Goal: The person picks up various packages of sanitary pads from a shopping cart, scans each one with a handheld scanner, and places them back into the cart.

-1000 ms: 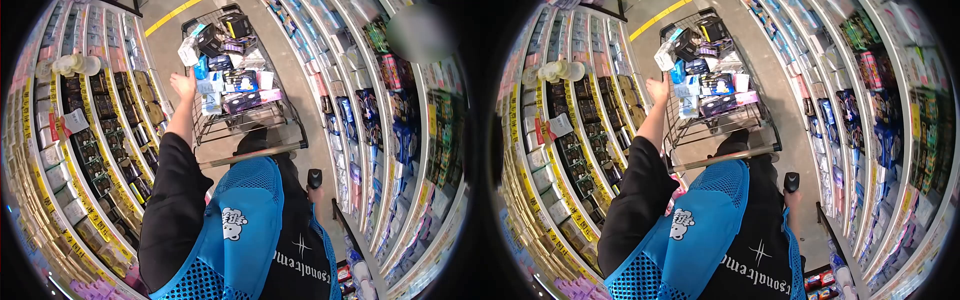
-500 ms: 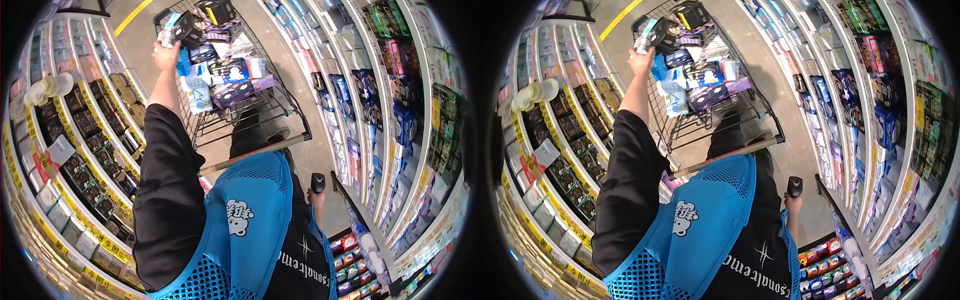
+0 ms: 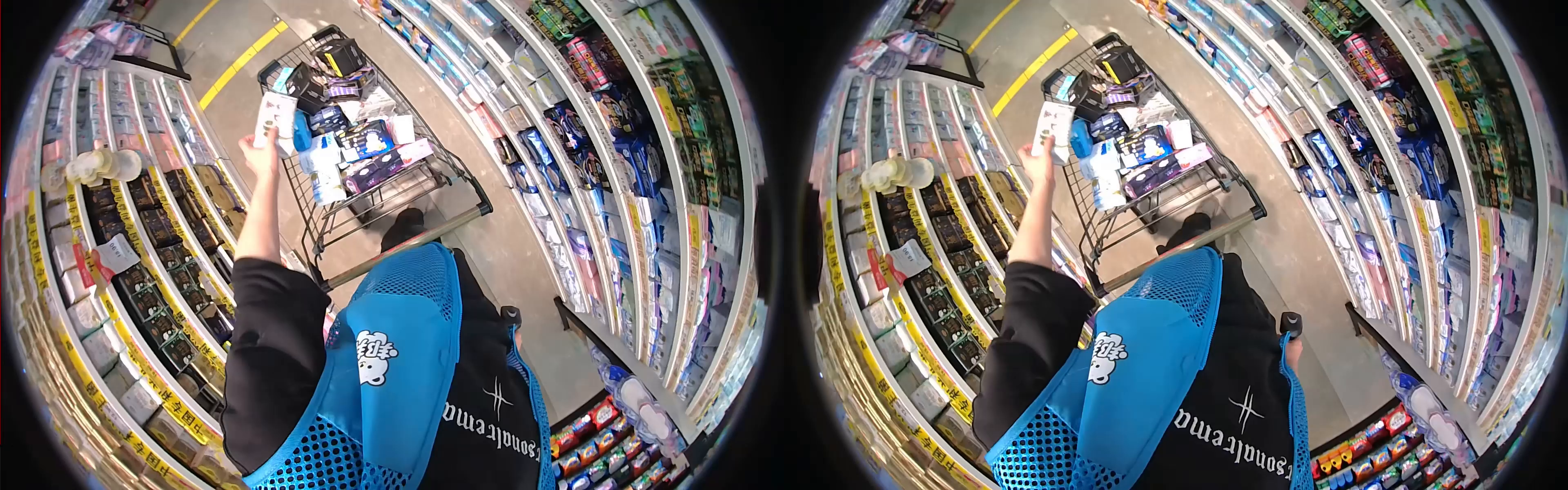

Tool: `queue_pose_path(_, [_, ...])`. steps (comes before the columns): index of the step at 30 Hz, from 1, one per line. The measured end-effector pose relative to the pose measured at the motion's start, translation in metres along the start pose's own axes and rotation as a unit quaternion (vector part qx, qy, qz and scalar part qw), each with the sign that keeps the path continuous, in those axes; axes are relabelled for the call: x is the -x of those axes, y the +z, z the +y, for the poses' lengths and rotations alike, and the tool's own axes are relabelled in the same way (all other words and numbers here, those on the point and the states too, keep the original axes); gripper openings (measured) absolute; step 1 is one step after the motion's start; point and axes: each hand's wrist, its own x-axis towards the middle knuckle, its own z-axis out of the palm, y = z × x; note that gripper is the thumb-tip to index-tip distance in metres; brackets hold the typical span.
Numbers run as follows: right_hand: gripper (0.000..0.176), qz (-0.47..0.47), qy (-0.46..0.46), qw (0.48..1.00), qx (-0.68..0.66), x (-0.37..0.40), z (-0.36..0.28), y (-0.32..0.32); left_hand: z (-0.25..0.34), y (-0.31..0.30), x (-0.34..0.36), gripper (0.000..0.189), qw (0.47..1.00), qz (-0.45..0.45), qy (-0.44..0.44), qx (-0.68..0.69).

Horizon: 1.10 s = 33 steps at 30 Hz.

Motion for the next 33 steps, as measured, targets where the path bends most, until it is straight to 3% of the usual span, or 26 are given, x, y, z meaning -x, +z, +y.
queue_pose_path(1, [0.031,-0.001,0.001,1.000,-0.012,-0.003,0.005,0.006,-0.022,0.002,0.008,0.064,0.998,0.008,0.030,0.048])
queue_pose_path(3, [0.032,-0.023,0.014,0.998,-0.063,0.001,-0.012,-0.009,-0.012,-0.014,0.055,0.051,0.970,-0.096,-0.005,0.224])
queue_pose_path(5, [0.032,-0.054,0.031,0.991,-0.118,0.014,-0.054,-0.046,0.033,-0.037,0.120,0.043,0.932,-0.157,-0.106,0.309])
queue_pose_path(8, [0.028,-0.028,0.009,0.982,-0.189,0.000,-0.038,-0.049,0.044,-0.042,0.180,0.044,0.822,-0.298,-0.159,0.460])
queue_pose_path(9, [0.027,-0.025,0.009,0.977,-0.212,0.000,-0.046,-0.054,0.077,-0.054,0.218,0.047,0.777,-0.327,-0.177,0.508])
queue_pose_path(15, [0.015,-0.046,-0.018,0.928,-0.369,0.007,-0.090,-0.110,0.115,-0.080,0.370,0.054,0.577,-0.539,-0.303,0.533])
queue_pose_path(17, [0.016,-0.043,-0.062,0.910,-0.407,0.012,-0.102,-0.131,0.126,-0.088,0.423,0.057,0.496,-0.622,-0.296,0.529])
queue_pose_path(19, [0.016,-0.043,-0.138,0.868,-0.475,0.032,-0.116,-0.160,0.137,-0.099,0.469,0.059,0.470,-0.679,-0.286,0.487])
queue_pose_path(21, [0.025,-0.030,-0.144,0.823,-0.549,0.069,-0.137,-0.199,0.146,-0.107,0.502,0.056,0.447,-0.723,-0.296,0.436])
queue_pose_path(23, [0.042,-0.025,-0.182,0.761,-0.622,0.090,-0.142,-0.219,0.153,-0.110,0.529,0.056,0.492,-0.732,-0.269,0.388])
queue_pose_path(26, [0.051,-0.021,-0.208,0.731,-0.649,0.113,-0.140,-0.246,0.171,-0.114,0.565,0.057,0.539,-0.751,-0.182,0.335])
queue_pose_path(30, [0.045,0.010,-0.199,0.660,-0.724,0.121,-0.124,-0.239,0.176,-0.113,0.605,0.058,0.564,-0.754,-0.159,0.297])
queue_pose_path(31, [0.044,0.008,-0.157,0.646,-0.747,0.123,-0.120,-0.234,0.178,-0.115,0.613,0.059,0.558,-0.767,-0.146,0.281])
queue_pose_path(33, [0.048,0.018,-0.111,0.671,-0.733,0.125,-0.105,-0.221,0.179,-0.118,0.627,0.062,0.549,-0.787,-0.124,0.252])
